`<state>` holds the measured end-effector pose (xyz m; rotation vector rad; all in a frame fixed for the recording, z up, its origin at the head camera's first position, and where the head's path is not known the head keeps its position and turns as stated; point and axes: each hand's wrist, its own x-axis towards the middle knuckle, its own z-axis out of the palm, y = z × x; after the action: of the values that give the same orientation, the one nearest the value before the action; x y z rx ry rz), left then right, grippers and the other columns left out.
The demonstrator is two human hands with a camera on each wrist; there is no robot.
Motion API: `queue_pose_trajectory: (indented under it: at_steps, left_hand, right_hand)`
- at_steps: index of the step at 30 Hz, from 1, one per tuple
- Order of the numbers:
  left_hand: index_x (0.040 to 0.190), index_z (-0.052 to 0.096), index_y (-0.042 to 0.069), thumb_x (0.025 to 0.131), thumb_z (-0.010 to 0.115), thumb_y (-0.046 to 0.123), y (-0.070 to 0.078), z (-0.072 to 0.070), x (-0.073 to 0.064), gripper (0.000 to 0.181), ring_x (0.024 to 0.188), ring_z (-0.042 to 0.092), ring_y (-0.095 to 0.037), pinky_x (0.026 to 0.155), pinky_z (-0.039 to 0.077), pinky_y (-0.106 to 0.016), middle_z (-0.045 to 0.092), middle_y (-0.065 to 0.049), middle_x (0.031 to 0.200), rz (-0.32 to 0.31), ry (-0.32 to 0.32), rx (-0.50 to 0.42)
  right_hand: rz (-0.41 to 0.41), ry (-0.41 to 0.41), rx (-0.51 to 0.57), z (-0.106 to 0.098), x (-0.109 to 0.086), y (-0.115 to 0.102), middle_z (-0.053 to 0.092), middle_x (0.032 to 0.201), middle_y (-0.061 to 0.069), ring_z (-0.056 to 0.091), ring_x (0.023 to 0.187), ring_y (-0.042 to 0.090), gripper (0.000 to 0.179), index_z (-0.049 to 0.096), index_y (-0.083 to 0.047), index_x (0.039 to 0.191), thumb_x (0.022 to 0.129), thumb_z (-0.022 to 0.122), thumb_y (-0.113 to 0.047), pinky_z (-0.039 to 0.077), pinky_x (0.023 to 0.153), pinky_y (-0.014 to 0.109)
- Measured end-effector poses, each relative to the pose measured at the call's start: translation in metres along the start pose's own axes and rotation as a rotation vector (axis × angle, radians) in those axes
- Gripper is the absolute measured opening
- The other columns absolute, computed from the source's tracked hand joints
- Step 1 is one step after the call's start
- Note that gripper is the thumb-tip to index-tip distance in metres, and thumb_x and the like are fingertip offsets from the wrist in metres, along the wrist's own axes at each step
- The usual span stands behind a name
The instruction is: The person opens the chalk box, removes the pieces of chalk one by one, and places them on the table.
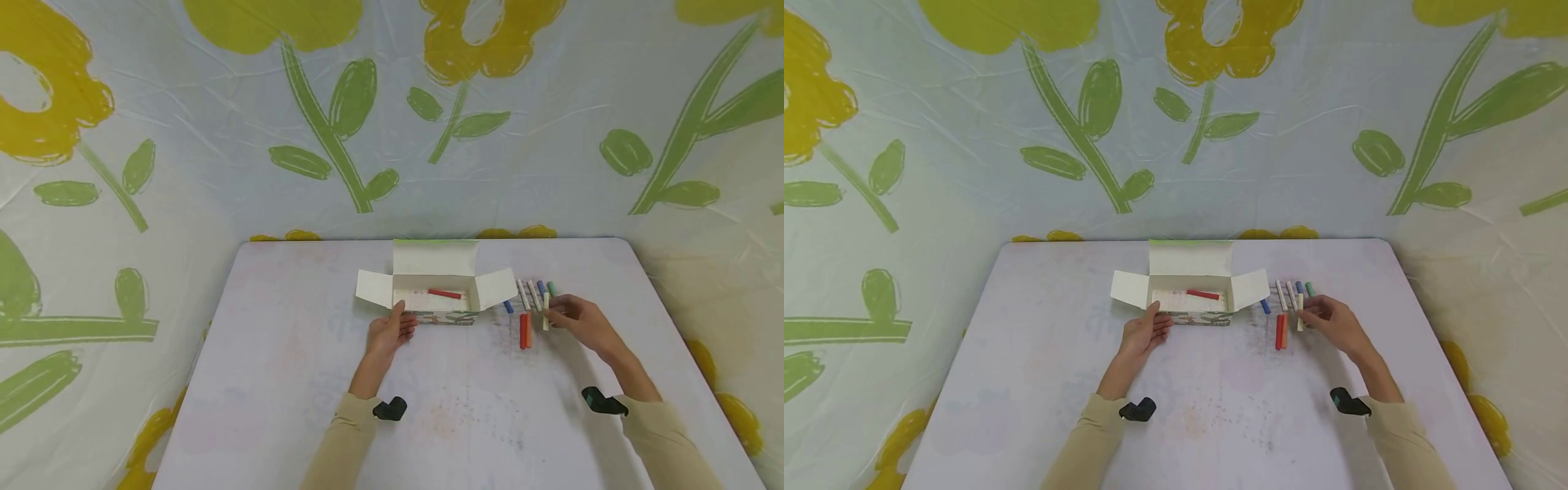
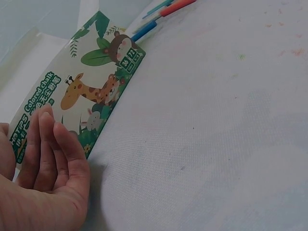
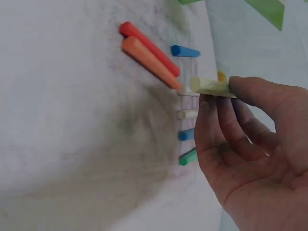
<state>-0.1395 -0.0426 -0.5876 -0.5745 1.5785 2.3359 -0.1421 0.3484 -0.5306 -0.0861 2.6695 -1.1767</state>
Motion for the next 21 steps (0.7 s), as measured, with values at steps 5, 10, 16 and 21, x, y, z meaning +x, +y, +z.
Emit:
queue_pose_trajectory:
  at_steps: [5,10,16,21]
  left_hand:
    - [0.106,0.071,-0.012,0.101,0.066,0.042,0.0,-0.001,0.0,0.054,0.076,0.068,-0.012,0.069,0.056,-0.022,0.076,-0.008,0.087,0.006,-0.004,0.005]
    - [0.104,0.072,-0.01,0.101,0.066,0.043,-0.001,0.0,0.001,0.053,0.075,0.068,-0.011,0.068,0.056,-0.022,0.076,-0.007,0.085,-0.005,0.003,0.002]
    - [0.106,0.072,-0.011,0.1,0.067,0.044,-0.001,0.0,0.001,0.056,0.075,0.068,-0.012,0.068,0.056,-0.021,0.076,-0.009,0.089,-0.004,0.003,0.003]
    - [0.105,0.072,-0.01,0.101,0.065,0.043,0.0,0.0,0.001,0.054,0.075,0.068,-0.012,0.068,0.056,-0.022,0.076,-0.008,0.088,-0.004,0.006,0.007]
  right_hand:
    - [-0.005,-0.011,-0.03,0.01,-0.004,0.007,0.066,0.108,0.02,0.06,0.091,0.023,0.04,0.058,0.01,0.124,0.104,0.065,-0.024,0.055,0.07,0.027]
    - [0.005,-0.014,-0.089,0.017,-0.006,0.012,0.068,0.102,0.017,0.06,0.087,0.023,0.037,0.06,0.011,0.119,0.102,0.067,-0.021,0.051,0.064,0.027]
    - [0.023,-0.026,-0.14,0.019,-0.006,0.011,0.067,0.094,0.014,0.059,0.081,0.022,0.033,0.062,0.011,0.11,0.099,0.071,-0.019,0.049,0.06,0.028]
    - [0.025,-0.012,-0.16,0.018,-0.005,0.008,0.067,0.093,0.017,0.061,0.082,0.025,0.031,0.063,0.011,0.108,0.1,0.069,-0.018,0.05,0.06,0.029]
